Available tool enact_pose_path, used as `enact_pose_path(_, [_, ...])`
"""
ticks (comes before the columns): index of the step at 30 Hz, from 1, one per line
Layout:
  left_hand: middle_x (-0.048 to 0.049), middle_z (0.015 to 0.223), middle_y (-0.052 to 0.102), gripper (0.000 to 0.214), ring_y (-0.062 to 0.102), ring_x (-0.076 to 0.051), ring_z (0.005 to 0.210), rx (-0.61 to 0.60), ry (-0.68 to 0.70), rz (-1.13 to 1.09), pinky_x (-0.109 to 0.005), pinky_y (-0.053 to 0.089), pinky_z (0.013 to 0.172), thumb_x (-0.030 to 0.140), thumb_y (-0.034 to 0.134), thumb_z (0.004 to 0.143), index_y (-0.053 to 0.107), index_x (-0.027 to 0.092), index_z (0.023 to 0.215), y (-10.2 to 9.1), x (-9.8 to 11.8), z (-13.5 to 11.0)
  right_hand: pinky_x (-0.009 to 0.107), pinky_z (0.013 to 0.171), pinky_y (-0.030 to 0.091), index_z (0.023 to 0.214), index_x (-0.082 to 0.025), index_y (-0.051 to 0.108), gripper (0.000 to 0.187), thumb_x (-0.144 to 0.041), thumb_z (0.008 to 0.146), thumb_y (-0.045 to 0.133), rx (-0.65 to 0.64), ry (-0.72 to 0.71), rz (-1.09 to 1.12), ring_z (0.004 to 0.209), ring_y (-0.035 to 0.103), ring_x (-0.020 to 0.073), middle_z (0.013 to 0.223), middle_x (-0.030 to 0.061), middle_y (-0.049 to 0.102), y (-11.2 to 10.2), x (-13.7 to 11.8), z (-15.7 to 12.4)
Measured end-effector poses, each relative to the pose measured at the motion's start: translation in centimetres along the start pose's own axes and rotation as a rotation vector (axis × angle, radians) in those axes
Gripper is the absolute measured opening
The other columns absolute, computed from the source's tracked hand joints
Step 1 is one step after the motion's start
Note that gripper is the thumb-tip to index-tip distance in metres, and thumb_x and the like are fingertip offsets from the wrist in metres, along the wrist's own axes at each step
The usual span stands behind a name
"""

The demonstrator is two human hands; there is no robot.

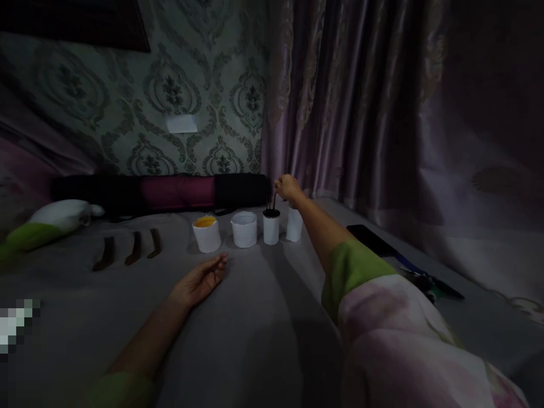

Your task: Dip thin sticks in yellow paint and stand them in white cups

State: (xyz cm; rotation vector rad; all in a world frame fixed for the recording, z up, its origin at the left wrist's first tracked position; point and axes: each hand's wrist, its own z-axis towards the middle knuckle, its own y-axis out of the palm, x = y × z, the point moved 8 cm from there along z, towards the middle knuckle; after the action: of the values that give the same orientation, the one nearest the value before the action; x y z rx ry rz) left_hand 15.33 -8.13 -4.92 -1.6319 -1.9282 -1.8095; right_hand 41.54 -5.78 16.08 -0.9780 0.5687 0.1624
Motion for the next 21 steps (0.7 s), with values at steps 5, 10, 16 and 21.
enact_pose_path(5, [-0.0070, 0.071, 0.060, 0.014, 0.055, -0.006, 0.056, 0.004, -0.008, -0.009, -0.015, 0.049, 0.051, 0.001, 0.046, 0.079, 0.059, 0.005, 0.084, -0.1, -0.1, 0.1, 0.019, 0.049, 0.035, 0.061, -0.015, 0.057, 0.025, -0.019, 0.082, 0.044, -0.056, 0.026, -0.039, 0.047, 0.046, 0.0074, 0.059, 0.0028, 0.059, 1.0, 0.0, -0.7])
enact_pose_path(10, [-0.0069, 0.071, 0.060, 0.014, 0.055, -0.006, 0.055, 0.009, -0.004, -0.012, -0.015, 0.049, 0.050, 0.002, 0.047, 0.079, 0.059, 0.005, 0.084, -0.2, -0.1, 0.3, 0.018, 0.047, 0.034, 0.061, -0.015, 0.056, 0.023, -0.018, 0.081, 0.046, -0.086, 0.027, -0.023, 0.046, 0.044, 0.0060, 0.059, 0.0025, 0.060, 2.0, 0.3, -0.5])
enact_pose_path(16, [-0.0070, 0.071, 0.060, 0.013, 0.055, -0.006, 0.055, 0.001, -0.015, -0.020, -0.015, 0.048, 0.050, 0.002, 0.048, 0.078, 0.059, 0.005, 0.085, -0.4, -0.2, 0.4, 0.018, 0.049, 0.035, 0.062, -0.014, 0.058, 0.024, -0.019, 0.082, 0.045, -0.132, 0.028, -0.122, 0.048, 0.047, 0.0072, 0.062, 0.0052, 0.060, 3.2, 0.7, -0.6])
enact_pose_path(21, [-0.0068, 0.071, 0.060, 0.014, 0.054, -0.006, 0.055, -0.010, -0.011, -0.022, -0.014, 0.047, 0.047, 0.002, 0.048, 0.078, 0.059, 0.005, 0.085, -0.3, -0.1, 0.5, 0.019, 0.053, 0.038, 0.072, -0.012, 0.061, 0.021, -0.019, 0.082, 0.044, -0.143, 0.116, -0.132, 0.055, 0.053, 0.0093, 0.068, 0.0073, 0.062, 3.4, 1.1, -0.8])
